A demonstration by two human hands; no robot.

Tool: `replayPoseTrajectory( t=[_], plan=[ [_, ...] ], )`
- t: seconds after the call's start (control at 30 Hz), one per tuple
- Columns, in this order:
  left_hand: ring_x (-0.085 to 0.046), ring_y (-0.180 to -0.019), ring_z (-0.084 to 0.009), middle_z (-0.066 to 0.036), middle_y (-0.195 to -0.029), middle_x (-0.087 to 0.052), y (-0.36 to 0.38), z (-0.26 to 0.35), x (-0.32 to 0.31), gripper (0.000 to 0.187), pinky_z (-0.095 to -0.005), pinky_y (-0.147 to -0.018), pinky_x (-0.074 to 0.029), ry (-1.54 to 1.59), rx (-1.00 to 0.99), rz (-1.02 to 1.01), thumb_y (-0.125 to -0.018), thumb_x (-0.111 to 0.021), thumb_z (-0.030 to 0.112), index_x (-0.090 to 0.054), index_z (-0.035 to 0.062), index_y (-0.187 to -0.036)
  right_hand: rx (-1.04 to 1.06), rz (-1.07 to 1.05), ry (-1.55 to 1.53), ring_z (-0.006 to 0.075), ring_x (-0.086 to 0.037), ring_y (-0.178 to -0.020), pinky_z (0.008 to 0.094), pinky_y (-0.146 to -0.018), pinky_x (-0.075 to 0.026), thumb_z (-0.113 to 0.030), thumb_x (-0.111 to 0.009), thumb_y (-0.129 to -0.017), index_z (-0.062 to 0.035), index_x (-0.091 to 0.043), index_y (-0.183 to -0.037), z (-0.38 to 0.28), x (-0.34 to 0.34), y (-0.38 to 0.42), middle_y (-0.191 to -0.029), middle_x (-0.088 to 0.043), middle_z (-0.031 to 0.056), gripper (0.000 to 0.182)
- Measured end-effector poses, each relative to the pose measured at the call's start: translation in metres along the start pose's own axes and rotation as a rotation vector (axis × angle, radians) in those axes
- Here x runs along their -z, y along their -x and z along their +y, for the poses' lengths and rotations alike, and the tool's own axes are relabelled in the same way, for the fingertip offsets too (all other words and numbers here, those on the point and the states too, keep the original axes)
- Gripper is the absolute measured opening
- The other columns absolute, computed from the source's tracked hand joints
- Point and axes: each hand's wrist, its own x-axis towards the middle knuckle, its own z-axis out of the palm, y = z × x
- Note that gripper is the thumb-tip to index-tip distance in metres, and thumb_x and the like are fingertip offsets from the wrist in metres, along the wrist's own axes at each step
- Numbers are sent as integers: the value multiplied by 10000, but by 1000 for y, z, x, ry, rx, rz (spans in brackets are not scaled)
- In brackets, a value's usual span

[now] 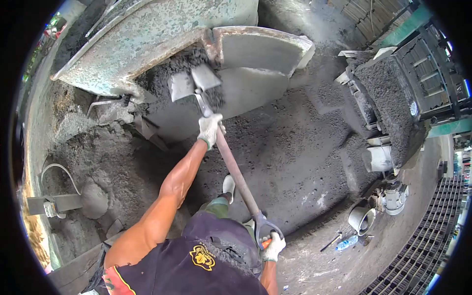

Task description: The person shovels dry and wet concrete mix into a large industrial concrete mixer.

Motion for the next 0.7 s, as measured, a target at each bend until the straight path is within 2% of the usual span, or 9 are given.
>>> replayPoseTrajectory(
  t=[0.1,0.13,0.23,0.33,0.4,0.43,0.57,0.63,0.7],
  plan=[
    [-597,-446,-219,-83,-603,-573,17,-54,-2,116,-373,-400,-525,0,29,2,-795,-679,100,-596,19,-793,-77,107,9,192,-507,-470,345,-441,-469,-10,-581,-823,-14,-570,-884,17,43,-24,-646,-527,77,63],
    [-603,-454,-224,-81,-615,-582,28,-57,-2,126,-380,-414,-543,33,39,-39,-809,-689,100,-591,24,-784,-50,6,-50,188,-504,-477,346,-441,-468,-26,-585,-814,-36,-557,-848,28,69,-42,-636,-505,62,46],
    [-608,-456,-222,-74,-634,-593,66,-39,0,136,-382,-417,-542,62,37,2,-811,-712,93,-590,36,-835,-128,15,-86,188,-500,-479,354,-437,-467,-52,-562,-816,-76,-521,-790,16,74,-49,-620,-468,31,54],
    [-604,-471,-222,-76,-650,-592,57,12,12,138,-383,-414,-534,88,-194,12,-816,-721,86,-601,26,-848,17,-85,36,200,-523,-489,357,-448,-469,-28,-566,-815,-43,-564,-829,15,30,-69,-667,-543,57,20],
    [-603,-485,-224,-77,-673,-594,39,46,35,119,-385,-428,-540,192,-136,23,-826,-708,88,-607,33,-856,302,-62,110,193,-526,-487,345,-446,-462,7,-573,-810,-23,-579,-850,15,-5,-77,-687,-566,72,50],
    [-598,-488,-224,-77,-683,-596,21,48,44,113,-386,-439,-541,192,-160,-14,-833,-702,93,-609,35,-856,324,-52,116,200,-525,-468,335,-435,-476,4,-604,-821,-33,-596,-889,22,-6,-91,-665,-545,58,79],
    [-565,-512,-212,-58,-673,-555,1,49,39,154,-383,-485,-542,251,-109,-58,-835,-717,145,-595,50,-842,213,-75,23,183,-528,-481,332,-442,-490,-21,-642,-830,-24,-595,-917,-57,-34,16,-716,-571,67,99],
    [-581,-489,-225,-89,-685,-585,-5,35,45,115,-394,-444,-541,362,-81,-153,-852,-698,119,-611,43,-857,321,-82,51,176,-538,-479,342,-431,-510,-20,-648,-844,-30,-583,-936,-68,-22,33,-724,-574,64,113],
    [-596,-488,-239,-90,-648,-588,2,14,47,119,-401,-439,-542,276,-10,-97,-842,-697,122,-615,40,-816,354,-97,32,194,-572,-476,346,-416,-518,39,-629,-832,-9,-575,-942,-62,-1,38,-728,-596,85,132]
  ],
)
